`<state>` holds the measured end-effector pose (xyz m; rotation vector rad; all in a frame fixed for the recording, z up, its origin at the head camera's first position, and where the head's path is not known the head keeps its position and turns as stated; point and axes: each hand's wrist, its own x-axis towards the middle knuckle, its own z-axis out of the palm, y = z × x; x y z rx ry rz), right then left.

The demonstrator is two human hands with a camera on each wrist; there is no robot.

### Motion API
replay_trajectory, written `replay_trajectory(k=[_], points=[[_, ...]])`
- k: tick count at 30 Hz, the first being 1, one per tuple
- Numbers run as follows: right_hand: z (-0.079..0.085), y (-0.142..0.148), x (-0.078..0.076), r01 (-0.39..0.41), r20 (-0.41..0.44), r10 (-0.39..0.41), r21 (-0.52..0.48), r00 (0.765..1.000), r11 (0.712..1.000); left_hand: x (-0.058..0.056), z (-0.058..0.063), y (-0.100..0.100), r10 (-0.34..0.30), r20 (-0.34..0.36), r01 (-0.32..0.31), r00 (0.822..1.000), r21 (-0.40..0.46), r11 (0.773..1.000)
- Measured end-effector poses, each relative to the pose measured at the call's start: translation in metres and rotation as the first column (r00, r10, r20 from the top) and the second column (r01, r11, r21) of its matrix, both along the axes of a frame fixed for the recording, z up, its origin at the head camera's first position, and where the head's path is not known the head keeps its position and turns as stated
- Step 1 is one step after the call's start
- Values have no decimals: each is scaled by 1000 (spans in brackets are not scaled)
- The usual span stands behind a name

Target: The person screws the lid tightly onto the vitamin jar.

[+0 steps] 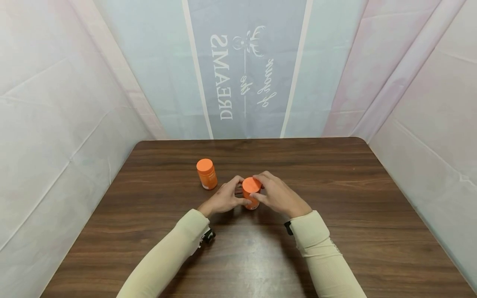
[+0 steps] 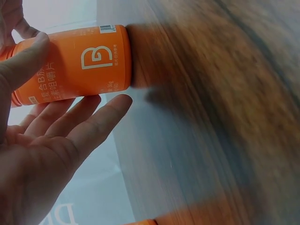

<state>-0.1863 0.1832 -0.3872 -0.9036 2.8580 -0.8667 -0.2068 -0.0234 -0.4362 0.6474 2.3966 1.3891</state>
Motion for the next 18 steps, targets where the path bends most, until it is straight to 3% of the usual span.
replay_trajectory(k=[11, 18], points=[[-5, 8, -2, 44, -49, -44, -12, 998, 999, -3, 2, 12, 49, 1, -49, 999, -55, 997], [-6, 11, -1, 116, -105, -117, -11, 988, 993, -6, 3, 20, 91, -62, -97, 994, -86, 992]])
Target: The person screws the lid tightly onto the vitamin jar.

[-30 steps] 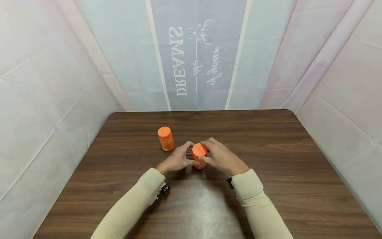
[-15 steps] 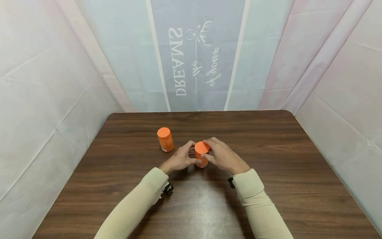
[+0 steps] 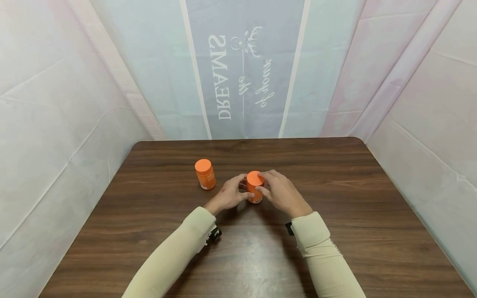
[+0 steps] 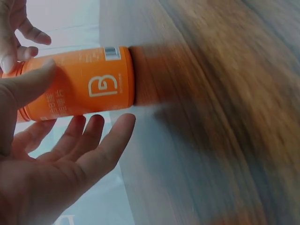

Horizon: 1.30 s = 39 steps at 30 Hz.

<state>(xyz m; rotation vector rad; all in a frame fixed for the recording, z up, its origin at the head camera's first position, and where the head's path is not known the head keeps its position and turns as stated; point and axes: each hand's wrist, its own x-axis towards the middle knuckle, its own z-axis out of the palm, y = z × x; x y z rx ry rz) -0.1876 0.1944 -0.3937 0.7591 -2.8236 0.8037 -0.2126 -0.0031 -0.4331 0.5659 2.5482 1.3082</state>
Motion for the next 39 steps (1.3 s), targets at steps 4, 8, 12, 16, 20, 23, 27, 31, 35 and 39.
replay_trajectory(k=[4, 8, 12, 16, 20, 23, 27, 31, 35, 39], points=[[0, 2, 1, 32, -30, -32, 0, 999, 999, 0, 1, 6, 35, -6, -35, 999, 5, 999], [0, 3, 0, 50, -58, -50, 11, 997, 999, 0, 1, 12, 76, 17, -76, 997, 27, 997], [-1, 4, -1, 56, -84, -54, 20, 995, 998, 0, 0, 14, 109, 7, -109, 994, 18, 994], [-1, 4, -1, 57, -100, -54, 30, 994, 998, 0, 0, 16, 135, -4, -135, 991, -16, 991], [0, 4, -1, 66, -72, -62, 48, 995, 997, 0, 0, 19, 156, -20, -156, 988, -20, 988], [2, 4, -1, 79, -37, -76, 81, 996, 994, -1, 0, 21, 169, -44, -170, 985, -14, 985], [4, 3, 1, 93, -5, -94, 135, 996, 986, -2, 0, 23, 180, -60, -181, 982, -27, 983], [4, 3, 1, 105, -3, -106, 170, 994, 980, -1, 1, 25, 184, -51, -187, 982, -54, 981], [3, 3, 1, 116, -11, -116, 193, 993, 974, 0, 2, 26, 177, -34, -179, 984, -71, 981], [5, 3, 1, 120, -8, -121, 210, 993, 970, 1, 2, 27, 157, -27, -159, 987, -74, 985]])
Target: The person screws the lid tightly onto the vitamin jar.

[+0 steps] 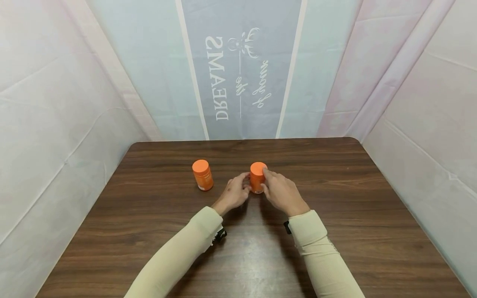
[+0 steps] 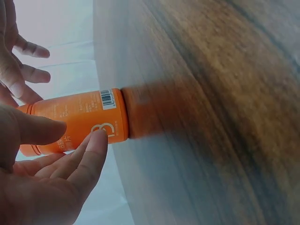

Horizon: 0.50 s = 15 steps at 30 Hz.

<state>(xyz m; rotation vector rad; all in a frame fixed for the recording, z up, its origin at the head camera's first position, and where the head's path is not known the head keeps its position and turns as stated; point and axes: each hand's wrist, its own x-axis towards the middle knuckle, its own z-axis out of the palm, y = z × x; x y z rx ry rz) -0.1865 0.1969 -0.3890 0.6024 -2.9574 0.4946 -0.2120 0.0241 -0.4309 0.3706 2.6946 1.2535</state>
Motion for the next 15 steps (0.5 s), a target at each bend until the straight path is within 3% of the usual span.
replay_trajectory(k=[15], points=[[-5, 5, -3, 25, 21, -25, 17, 999, 1000, -2, -8, 0, -110, 18, 110, 994, 28, 994]])
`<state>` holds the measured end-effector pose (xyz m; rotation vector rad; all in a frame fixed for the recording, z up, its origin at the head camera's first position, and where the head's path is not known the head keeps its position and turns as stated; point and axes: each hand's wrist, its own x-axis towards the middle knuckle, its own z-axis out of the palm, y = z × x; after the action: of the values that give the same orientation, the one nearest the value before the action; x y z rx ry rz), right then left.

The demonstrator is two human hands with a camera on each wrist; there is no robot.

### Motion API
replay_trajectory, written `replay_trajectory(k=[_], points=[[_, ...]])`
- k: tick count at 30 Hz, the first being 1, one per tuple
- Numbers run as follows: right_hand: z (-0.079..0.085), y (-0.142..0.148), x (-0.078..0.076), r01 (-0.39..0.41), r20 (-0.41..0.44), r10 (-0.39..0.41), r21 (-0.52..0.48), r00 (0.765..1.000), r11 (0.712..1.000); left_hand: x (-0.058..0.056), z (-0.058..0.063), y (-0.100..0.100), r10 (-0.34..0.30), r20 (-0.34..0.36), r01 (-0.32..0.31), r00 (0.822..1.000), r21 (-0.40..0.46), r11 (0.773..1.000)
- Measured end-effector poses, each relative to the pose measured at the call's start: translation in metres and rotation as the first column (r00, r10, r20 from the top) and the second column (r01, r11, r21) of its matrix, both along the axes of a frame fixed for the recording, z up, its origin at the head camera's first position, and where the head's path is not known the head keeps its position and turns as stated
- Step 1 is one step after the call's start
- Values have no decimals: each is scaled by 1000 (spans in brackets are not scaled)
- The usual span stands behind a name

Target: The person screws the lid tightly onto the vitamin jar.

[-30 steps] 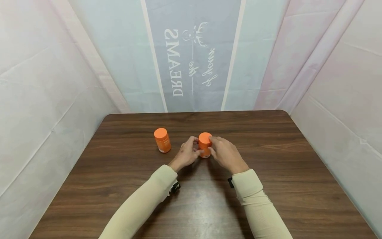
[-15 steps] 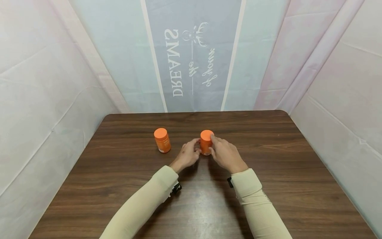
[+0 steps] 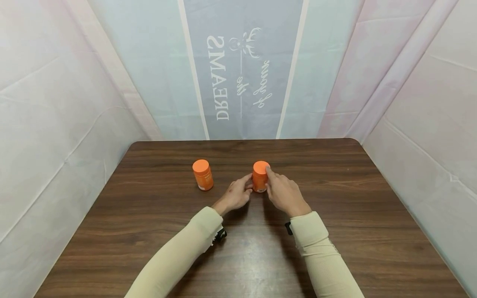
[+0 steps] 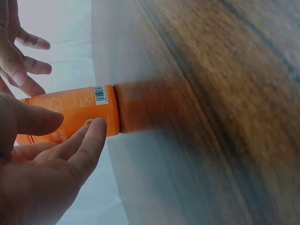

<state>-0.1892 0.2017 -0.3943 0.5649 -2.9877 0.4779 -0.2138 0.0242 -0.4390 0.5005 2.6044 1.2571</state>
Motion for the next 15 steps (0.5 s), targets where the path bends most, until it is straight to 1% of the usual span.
replay_trajectory(k=[4, 9, 12, 15], points=[[-1, 1, -1, 0, 9, 0, 1, 1000, 1000, -2, -1, -1, -18, 6, 18, 1000, 2, 1000], [-2, 1, 0, -1, 12, 1, 6, 1000, 1000, -2, -1, -3, -45, 17, 45, 999, -15, 999], [-2, 1, 3, 0, 1, 0, 29, 1000, 1000, -1, 1, -6, -59, 33, 60, 998, -28, 998], [0, 0, 6, 5, -16, -4, 57, 1000, 998, 1, 4, -11, -89, 44, 92, 995, -54, 994]])
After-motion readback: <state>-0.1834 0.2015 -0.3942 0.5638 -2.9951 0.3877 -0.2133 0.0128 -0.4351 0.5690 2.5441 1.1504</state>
